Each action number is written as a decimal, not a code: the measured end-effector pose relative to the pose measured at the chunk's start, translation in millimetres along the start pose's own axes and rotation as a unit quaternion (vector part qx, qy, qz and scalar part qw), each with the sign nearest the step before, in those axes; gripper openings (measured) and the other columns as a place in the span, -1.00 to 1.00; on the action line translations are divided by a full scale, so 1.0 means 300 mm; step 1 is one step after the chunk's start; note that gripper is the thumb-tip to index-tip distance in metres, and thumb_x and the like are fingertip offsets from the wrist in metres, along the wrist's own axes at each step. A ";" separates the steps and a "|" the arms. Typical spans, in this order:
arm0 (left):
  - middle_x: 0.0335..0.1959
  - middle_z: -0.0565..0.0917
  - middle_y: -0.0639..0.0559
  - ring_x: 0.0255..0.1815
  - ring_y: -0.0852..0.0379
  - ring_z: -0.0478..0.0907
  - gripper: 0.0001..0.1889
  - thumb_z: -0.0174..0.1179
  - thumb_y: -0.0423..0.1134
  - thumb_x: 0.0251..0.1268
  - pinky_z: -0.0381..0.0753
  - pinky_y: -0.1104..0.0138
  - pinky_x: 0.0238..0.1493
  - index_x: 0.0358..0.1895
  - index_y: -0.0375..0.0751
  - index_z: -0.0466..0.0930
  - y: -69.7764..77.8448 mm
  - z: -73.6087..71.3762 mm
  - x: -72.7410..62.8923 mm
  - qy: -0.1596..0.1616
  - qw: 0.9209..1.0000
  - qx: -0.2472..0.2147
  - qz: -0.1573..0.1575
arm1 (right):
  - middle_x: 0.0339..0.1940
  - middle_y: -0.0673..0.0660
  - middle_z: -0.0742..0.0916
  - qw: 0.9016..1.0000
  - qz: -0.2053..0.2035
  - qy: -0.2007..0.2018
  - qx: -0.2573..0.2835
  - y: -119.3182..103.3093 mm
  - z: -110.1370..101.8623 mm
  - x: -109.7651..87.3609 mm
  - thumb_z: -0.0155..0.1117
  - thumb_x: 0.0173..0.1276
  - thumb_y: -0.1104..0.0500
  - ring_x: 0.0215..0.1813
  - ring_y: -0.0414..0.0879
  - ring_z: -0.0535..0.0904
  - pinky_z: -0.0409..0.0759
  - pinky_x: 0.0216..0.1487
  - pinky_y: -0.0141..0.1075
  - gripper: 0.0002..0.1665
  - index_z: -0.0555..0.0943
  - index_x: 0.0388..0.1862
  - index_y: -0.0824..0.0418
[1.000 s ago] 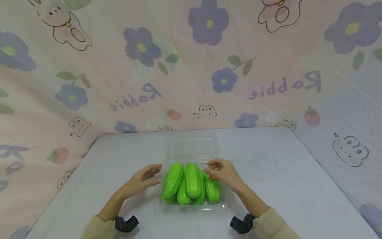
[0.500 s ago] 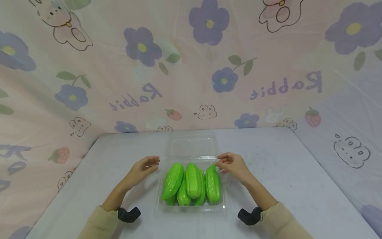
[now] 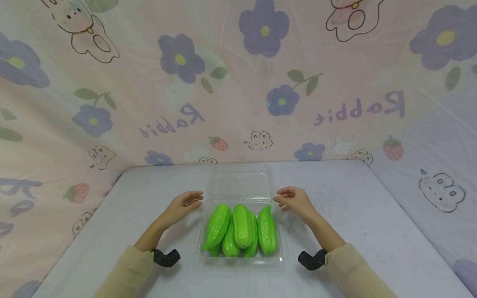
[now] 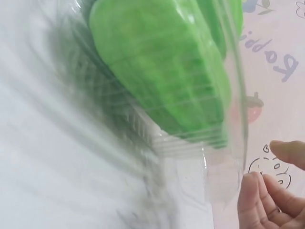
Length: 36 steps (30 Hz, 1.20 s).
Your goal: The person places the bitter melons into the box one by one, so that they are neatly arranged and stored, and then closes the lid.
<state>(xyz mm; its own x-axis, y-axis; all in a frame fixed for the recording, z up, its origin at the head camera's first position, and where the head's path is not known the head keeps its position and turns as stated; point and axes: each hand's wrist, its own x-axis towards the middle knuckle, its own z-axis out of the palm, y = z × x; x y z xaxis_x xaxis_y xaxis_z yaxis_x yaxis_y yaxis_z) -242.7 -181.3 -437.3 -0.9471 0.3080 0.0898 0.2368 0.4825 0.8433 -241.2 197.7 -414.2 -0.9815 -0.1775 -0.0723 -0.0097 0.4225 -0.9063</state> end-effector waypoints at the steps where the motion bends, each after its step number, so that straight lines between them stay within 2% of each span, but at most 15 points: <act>1: 0.12 0.61 -0.33 0.15 -0.20 0.59 -0.54 0.13 -0.23 0.40 0.59 0.06 0.22 0.26 -0.43 0.40 -0.004 -0.001 0.005 -0.001 1.000 0.004 -0.001 | -0.30 -0.03 0.74 1.000 0.001 -0.003 -0.002 0.000 -0.002 0.003 0.27 0.35 0.10 -0.29 -0.20 0.66 0.72 -0.25 -0.35 -0.41 0.45 0.16 0.54; 5: 0.07 0.64 -0.31 0.09 -0.18 0.61 -0.56 0.12 -0.22 0.40 0.65 0.13 0.11 0.22 -0.43 0.45 -0.022 0.003 0.024 0.001 1.000 0.014 -0.011 | -0.28 0.00 0.74 1.000 0.012 -0.021 -0.004 0.009 -0.009 0.019 0.28 0.34 0.12 -0.25 -0.17 0.67 0.74 -0.20 -0.30 -0.38 0.42 0.18 0.56; 9: 0.05 0.65 -0.30 0.04 -0.13 0.63 -0.55 0.11 -0.18 0.42 0.67 0.21 0.03 0.23 -0.43 0.45 -0.043 0.012 0.037 -0.007 1.000 0.013 -0.022 | -0.21 0.02 0.75 0.998 0.033 -0.042 0.018 0.033 -0.009 0.037 0.28 0.33 0.14 -0.20 -0.17 0.69 0.75 -0.13 -0.28 -0.35 0.39 0.22 0.58; 13: 0.07 0.63 -0.30 0.05 -0.09 0.64 -0.49 0.09 -0.13 0.44 0.68 0.22 0.03 0.29 -0.43 0.39 -0.053 0.016 0.043 -0.022 0.999 -0.017 -0.039 | -0.07 0.13 0.74 0.997 0.039 -0.061 0.038 0.056 -0.009 0.050 0.25 0.35 0.13 -0.12 -0.19 0.68 0.73 -0.06 -0.28 -0.32 0.35 0.26 0.59; 17: 0.14 0.59 -0.32 0.11 -0.10 0.63 -0.42 0.09 -0.08 0.44 0.66 0.16 0.12 0.36 -0.39 0.30 -0.046 0.014 0.046 -0.040 0.996 -0.055 -0.059 | 0.02 0.21 0.71 0.995 0.029 -0.083 0.054 0.072 -0.013 0.057 0.22 0.38 0.14 -0.08 -0.23 0.68 0.72 0.00 -0.27 -0.31 0.31 0.29 0.59; 23: 0.19 0.56 -0.34 0.16 -0.12 0.60 -0.38 0.11 -0.10 0.42 0.65 0.16 0.16 0.40 -0.38 0.25 -0.034 0.016 0.048 -0.054 0.993 -0.075 -0.074 | -0.04 0.05 0.73 0.991 0.021 -0.101 0.079 0.083 -0.015 0.065 0.19 0.40 0.18 -0.11 -0.34 0.66 0.71 0.05 -0.27 -0.30 0.24 0.34 0.60; 29: 0.22 0.52 -0.37 0.18 -0.16 0.58 -0.37 0.09 -0.12 0.44 0.66 0.19 0.15 0.42 -0.40 0.19 -0.039 0.028 0.049 -0.066 0.991 -0.092 -0.071 | -0.01 0.06 0.72 0.990 0.020 -0.109 0.087 0.091 -0.010 0.070 0.20 0.40 0.17 -0.11 -0.38 0.64 0.70 0.09 -0.27 -0.27 0.21 0.37 0.58; 36: 0.23 0.49 -0.42 0.19 -0.20 0.57 -0.35 0.08 -0.13 0.45 0.66 0.21 0.16 0.44 -0.43 0.13 -0.055 0.035 0.045 -0.076 0.989 -0.117 -0.057 | -0.06 0.00 0.73 0.988 0.018 -0.116 0.103 0.100 -0.008 0.070 0.20 0.41 0.18 -0.11 -0.37 0.66 0.70 0.06 -0.32 -0.25 0.17 0.39 0.59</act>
<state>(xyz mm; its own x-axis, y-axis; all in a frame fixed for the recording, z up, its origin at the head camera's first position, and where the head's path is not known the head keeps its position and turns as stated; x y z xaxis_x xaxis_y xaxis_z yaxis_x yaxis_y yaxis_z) -257.1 -176.5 -455.4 -0.9174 0.3900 -0.0792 0.0564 0.3243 0.9443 -262.6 208.8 -441.8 -0.9104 -0.3739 -0.1773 0.0866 0.2466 -0.9652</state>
